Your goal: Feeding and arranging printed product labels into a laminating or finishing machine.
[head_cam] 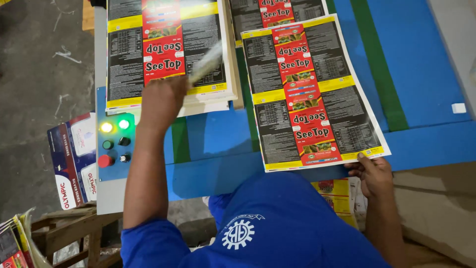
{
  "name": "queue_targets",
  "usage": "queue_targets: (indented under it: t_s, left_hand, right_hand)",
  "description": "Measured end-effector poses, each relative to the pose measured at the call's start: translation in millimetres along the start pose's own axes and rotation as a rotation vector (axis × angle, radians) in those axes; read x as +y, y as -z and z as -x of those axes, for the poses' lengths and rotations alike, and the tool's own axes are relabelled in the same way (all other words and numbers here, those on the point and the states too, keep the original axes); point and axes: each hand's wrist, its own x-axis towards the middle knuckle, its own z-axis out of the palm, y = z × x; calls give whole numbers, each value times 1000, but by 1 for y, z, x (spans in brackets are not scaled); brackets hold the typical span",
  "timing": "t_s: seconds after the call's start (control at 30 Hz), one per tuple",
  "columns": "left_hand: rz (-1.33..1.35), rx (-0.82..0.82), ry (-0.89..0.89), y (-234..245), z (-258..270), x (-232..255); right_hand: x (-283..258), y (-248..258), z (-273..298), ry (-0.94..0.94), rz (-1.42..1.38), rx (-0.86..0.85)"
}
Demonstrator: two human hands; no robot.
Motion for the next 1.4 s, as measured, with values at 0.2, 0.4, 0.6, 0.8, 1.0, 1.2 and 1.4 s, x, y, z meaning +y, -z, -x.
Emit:
queue_targets:
  t_s: [0.2, 0.4, 0.6, 0.8, 1.0, 1.2, 1.4]
  left_hand:
    - [67, 260, 9, 55, -1, 46]
    - [58, 152, 64, 59, 31, 101]
    - [139, 167, 151, 47, 46, 113]
    - [191, 206, 180, 38, 49, 121]
    - [211, 208, 195, 35, 54, 127]
    - [263, 213, 206, 29, 68, 138]
    - [438, 247, -26, 3, 62, 189]
  right_hand:
    - [-1, -7, 3, 4, 16, 16]
    - [6, -8, 4, 6, 14, -7]
    - [13, -14, -18, -15, 70, -38]
    - [6, -33, -76, 13, 121, -87]
    - [-17, -66, -101, 56, 7, -167]
    - [-15, -67, -69, -44, -15, -106]
    - [-8, -102, -29, -39, 90, -254]
